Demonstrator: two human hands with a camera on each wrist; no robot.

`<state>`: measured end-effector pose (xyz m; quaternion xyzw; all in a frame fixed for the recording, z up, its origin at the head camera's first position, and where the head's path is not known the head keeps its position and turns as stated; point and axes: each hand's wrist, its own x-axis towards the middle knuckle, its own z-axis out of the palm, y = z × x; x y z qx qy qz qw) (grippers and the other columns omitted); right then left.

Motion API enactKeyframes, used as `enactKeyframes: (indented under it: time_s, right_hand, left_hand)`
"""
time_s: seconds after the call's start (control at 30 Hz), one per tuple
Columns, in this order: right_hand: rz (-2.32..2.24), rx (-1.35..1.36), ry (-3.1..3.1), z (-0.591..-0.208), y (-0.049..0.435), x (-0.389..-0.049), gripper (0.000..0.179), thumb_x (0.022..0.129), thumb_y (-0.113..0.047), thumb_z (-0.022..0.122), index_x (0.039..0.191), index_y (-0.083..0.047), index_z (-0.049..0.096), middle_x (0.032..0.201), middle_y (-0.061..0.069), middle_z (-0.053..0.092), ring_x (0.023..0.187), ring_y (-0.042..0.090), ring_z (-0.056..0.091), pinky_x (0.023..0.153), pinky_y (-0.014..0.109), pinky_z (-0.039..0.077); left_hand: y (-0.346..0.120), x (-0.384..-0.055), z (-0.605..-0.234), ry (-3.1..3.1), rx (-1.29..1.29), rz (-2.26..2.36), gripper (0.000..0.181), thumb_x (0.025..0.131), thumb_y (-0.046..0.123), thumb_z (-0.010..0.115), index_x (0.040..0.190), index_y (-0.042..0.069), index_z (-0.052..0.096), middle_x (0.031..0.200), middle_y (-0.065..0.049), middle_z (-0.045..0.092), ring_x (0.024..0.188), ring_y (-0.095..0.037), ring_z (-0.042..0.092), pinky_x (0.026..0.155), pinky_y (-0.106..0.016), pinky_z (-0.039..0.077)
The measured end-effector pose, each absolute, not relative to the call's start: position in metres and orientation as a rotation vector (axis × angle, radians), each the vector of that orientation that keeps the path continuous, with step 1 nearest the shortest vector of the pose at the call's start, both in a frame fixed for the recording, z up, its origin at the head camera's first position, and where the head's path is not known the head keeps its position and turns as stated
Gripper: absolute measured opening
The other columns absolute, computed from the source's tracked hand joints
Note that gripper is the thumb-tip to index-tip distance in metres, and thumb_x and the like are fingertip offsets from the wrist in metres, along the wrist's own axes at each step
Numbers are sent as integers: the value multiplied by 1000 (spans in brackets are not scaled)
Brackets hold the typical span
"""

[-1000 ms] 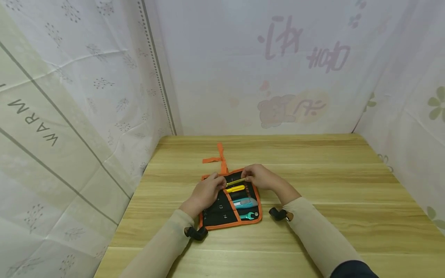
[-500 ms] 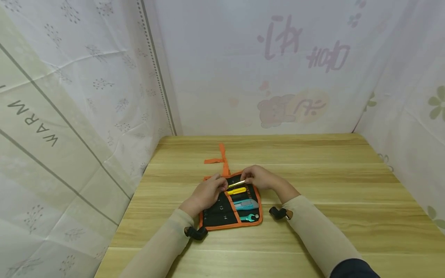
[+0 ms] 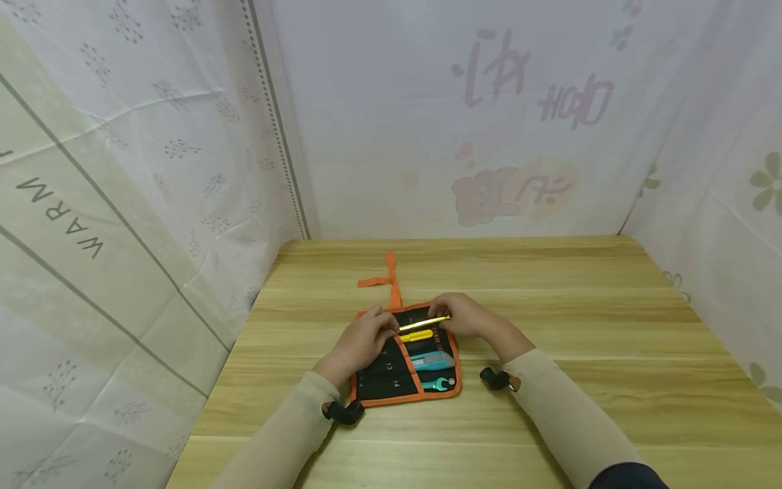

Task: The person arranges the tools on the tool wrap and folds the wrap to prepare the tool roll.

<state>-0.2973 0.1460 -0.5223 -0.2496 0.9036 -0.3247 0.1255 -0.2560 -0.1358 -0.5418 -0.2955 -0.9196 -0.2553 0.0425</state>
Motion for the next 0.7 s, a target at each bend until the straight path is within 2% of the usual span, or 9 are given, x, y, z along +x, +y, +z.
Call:
enactKeyframes:
  time_s: [0.1, 0.33, 0.53, 0.7]
  right_hand:
    - [-914, -733, 2688, -523, 153, -297, 21, 94, 2, 74, 101, -17, 73, 98, -5, 66, 91, 14, 62, 82, 38, 55]
    - [-805, -731, 2790, -526, 165, -299, 13, 93, -13, 82, 95, -20, 72, 94, -6, 63, 86, 13, 59, 79, 35, 53]
    - [-832, -728, 2756, -525, 172, -298, 19, 93, -1, 78, 104, -16, 76, 97, -4, 63, 88, 13, 61, 80, 33, 55]
    - [-796, -764, 2770, -524, 175, -297, 24, 93, 2, 77, 109, -16, 79, 96, -2, 60, 87, 13, 60, 79, 33, 54]
  left_hand:
    - [-138, -255, -543, -2792, -886, -797, 12, 102, 16, 71, 111, 25, 71, 103, 9, 57, 83, -7, 58, 72, -28, 52]
    - [-144, -253, -538, -2766, -788, -725, 24, 94, 20, 82, 117, 20, 75, 109, 6, 65, 95, -14, 63, 82, -34, 55]
    - [-147, -252, -536, -2789, -728, -724, 26, 92, 23, 84, 117, 17, 78, 108, 6, 67, 95, -13, 64, 82, -34, 56]
    - [-149, -254, -540, -2813, -680, -785, 24, 92, 23, 85, 115, 17, 79, 106, 7, 66, 94, -11, 65, 83, -33, 56]
